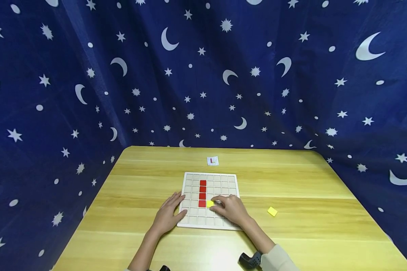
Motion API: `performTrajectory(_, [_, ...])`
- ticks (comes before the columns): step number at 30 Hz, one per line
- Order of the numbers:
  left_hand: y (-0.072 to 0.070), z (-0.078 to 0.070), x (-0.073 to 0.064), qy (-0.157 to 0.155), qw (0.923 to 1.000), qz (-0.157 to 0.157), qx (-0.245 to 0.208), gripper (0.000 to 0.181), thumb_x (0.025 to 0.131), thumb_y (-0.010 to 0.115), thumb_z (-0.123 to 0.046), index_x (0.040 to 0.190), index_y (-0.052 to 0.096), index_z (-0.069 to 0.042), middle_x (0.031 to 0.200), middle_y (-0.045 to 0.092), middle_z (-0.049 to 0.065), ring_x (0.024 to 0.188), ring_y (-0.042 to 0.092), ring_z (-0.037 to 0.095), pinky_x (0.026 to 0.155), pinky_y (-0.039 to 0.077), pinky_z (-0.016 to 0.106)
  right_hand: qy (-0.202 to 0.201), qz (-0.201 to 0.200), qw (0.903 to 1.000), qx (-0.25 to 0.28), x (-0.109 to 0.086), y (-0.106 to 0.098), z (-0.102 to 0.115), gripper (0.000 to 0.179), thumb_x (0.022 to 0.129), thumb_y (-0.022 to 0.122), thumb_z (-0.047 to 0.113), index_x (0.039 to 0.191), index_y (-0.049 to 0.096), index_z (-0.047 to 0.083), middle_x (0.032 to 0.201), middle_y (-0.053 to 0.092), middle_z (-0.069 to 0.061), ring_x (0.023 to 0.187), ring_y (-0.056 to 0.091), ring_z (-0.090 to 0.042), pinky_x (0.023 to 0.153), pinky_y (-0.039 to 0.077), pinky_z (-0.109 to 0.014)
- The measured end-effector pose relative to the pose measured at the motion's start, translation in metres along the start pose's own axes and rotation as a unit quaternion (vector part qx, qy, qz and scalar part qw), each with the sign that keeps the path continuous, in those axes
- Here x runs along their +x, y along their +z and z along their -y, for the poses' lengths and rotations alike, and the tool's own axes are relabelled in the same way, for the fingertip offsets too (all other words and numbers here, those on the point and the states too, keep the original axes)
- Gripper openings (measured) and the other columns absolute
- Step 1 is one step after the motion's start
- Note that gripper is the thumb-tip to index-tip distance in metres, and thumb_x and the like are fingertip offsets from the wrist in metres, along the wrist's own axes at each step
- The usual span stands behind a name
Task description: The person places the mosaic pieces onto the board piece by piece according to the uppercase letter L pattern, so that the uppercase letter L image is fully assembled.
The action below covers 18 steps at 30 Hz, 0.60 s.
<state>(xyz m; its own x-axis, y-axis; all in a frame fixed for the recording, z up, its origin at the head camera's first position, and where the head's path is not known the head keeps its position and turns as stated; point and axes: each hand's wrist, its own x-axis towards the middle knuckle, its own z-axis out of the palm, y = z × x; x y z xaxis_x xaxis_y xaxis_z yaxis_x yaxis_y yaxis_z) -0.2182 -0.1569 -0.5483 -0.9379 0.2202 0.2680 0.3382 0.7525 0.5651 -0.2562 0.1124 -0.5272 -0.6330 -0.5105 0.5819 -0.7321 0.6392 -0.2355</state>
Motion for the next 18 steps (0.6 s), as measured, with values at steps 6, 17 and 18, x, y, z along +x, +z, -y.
performTrajectory(6, [0.001,0.000,-0.002,0.007,1.0000,-0.005,0.004,0.055,0.087,0.062,-0.037,0.134,0.050,-0.012,0.142,0.040,0.006,0.134,0.029,0.025,0.108,0.023,0.045,0.007,0.006,0.9999,-0.012,-0.003,-0.002,0.000,0.033,0.072,0.076,0.039,0.097,0.071,0.017,0.049,0.031,0.021,0.044,0.021,0.004,0.044,0.033,-0.019])
performTrajectory(17, [0.001,0.001,-0.001,0.003,1.0000,-0.003,0.003,0.055,0.087,0.061,-0.038,0.134,0.050,-0.012,0.143,0.039,0.005,0.134,0.028,0.025,0.109,0.023,0.044,0.039,0.010,0.9992,0.008,-0.030,-0.031,-0.011,0.034,0.072,0.076,0.038,0.100,0.071,0.019,0.051,0.020,0.023,0.048,0.015,0.006,0.043,0.022,-0.015])
performTrajectory(18, [0.001,0.001,-0.001,0.005,1.0000,-0.004,0.002,0.055,0.087,0.061,-0.038,0.134,0.050,-0.011,0.143,0.039,0.006,0.134,0.029,0.026,0.108,0.023,0.045,0.042,0.010,0.9990,0.008,-0.035,-0.035,-0.013,0.034,0.072,0.076,0.037,0.101,0.071,0.019,0.052,0.020,0.024,0.049,0.014,0.006,0.043,0.022,-0.014])
